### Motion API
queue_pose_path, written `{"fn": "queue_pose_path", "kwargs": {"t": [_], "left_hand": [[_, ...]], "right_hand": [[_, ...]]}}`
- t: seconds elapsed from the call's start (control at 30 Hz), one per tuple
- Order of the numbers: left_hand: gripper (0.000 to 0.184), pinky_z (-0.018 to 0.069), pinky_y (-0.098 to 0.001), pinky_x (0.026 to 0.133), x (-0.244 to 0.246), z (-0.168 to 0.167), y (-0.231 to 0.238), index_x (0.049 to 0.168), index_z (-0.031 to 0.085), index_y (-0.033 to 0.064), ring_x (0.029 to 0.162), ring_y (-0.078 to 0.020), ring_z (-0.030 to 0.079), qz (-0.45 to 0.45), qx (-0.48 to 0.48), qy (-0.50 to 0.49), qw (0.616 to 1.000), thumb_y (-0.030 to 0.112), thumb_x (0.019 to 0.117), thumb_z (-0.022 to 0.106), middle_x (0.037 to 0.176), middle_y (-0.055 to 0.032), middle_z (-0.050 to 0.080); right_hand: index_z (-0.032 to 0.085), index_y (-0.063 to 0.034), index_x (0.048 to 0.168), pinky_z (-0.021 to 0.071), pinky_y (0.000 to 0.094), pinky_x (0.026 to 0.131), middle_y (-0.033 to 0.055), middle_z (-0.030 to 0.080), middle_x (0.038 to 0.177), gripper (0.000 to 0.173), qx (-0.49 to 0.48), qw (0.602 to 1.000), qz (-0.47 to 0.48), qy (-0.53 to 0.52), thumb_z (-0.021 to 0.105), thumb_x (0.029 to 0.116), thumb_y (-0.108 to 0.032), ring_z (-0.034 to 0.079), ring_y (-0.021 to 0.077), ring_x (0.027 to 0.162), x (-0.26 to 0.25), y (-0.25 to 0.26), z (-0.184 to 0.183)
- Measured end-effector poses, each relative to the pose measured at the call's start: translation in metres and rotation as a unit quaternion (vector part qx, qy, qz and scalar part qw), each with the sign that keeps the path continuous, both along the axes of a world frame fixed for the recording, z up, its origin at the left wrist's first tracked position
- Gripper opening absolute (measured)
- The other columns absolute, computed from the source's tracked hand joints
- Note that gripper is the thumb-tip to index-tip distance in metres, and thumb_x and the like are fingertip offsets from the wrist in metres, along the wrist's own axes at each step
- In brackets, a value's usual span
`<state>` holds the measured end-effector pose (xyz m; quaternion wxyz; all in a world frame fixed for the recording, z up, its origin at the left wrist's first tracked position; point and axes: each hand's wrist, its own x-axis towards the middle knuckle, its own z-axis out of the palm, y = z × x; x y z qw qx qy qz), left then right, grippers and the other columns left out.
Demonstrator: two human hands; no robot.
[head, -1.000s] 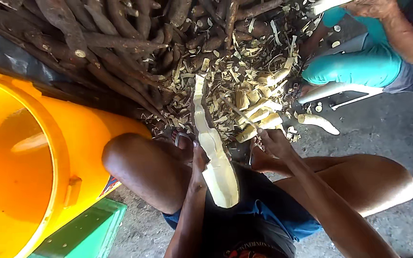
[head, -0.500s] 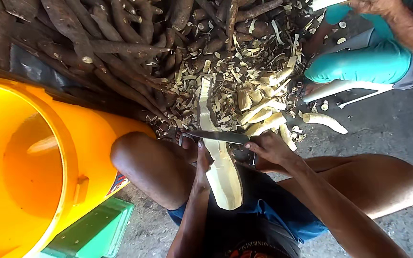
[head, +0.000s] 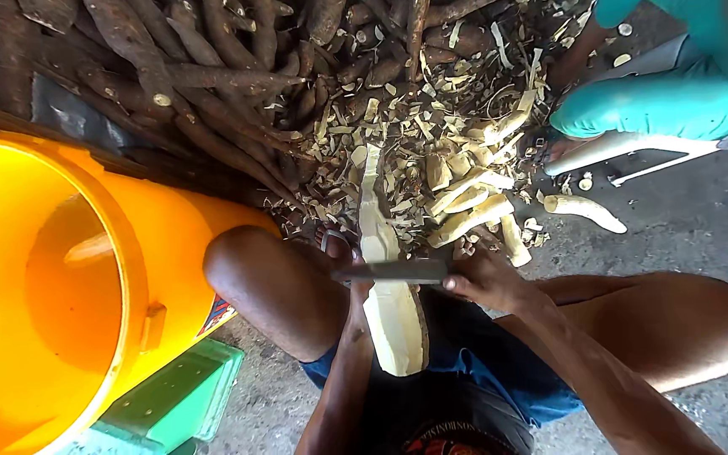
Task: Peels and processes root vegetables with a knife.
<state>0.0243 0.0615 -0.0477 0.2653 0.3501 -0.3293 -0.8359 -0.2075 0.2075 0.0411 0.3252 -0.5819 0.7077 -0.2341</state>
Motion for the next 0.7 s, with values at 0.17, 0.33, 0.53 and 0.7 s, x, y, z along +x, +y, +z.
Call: {"fn": "queue_pose_path", "kwargs": {"t": [0.17, 0.33, 0.53, 0.7], "left_hand": [[0.074, 0.0595, -0.0363, 0.076, -0.001, -0.015, 0.005, 0.130, 0.055, 0.0020, 0.091, -0.0198, 0.068, -0.026, 0.084, 0.081, 0.993, 0.068, 0.1000, 0.040, 0.108, -0.0149, 0.067], [0.100, 0.0612, -0.0475, 0.069, -0.015, 0.051, 0.013, 0.127, 0.057, 0.0033, 0.081, -0.0319, 0.070, -0.102, 0.218, 0.136, 0.961, 0.091, 0.0837, 0.034, 0.097, -0.0197, 0.067], [0.099, 0.0609, -0.0495, 0.070, -0.010, 0.041, 0.017, 0.127, 0.057, 0.0018, 0.083, -0.0343, 0.070, -0.128, 0.206, 0.142, 0.960, 0.089, 0.0856, 0.035, 0.100, -0.0221, 0.067], [0.104, 0.0611, -0.0461, 0.068, -0.013, 0.054, 0.017, 0.125, 0.058, 0.0011, 0.079, -0.0320, 0.070, -0.111, 0.247, 0.138, 0.953, 0.091, 0.0851, 0.024, 0.094, -0.0203, 0.068]], "right_hand": [[0.071, -0.0056, 0.082, 0.0544, 0.0581, 0.060, 0.0129, 0.065, 0.064, 0.082, 0.007, 0.992, -0.043, 0.114, 0.031, 0.0981, -0.075, 0.069, 0.0336, 0.065, -0.006, 0.003, -0.010], [0.068, -0.0079, 0.082, 0.0525, 0.0561, 0.065, 0.0101, 0.062, 0.067, 0.080, 0.084, 0.988, -0.121, 0.054, 0.028, 0.0990, -0.075, 0.066, 0.0292, 0.070, -0.024, -0.002, -0.022], [0.069, -0.0063, 0.084, 0.0535, 0.0594, 0.067, 0.0134, 0.064, 0.069, 0.077, 0.103, 0.985, -0.101, 0.096, 0.030, 0.1019, -0.070, 0.068, 0.0345, 0.073, -0.019, -0.007, -0.021], [0.069, -0.0068, 0.083, 0.0526, 0.0555, 0.068, 0.0107, 0.063, 0.069, 0.078, 0.107, 0.989, -0.095, 0.032, 0.030, 0.1002, -0.072, 0.066, 0.0292, 0.073, -0.020, -0.002, -0.021]]}}
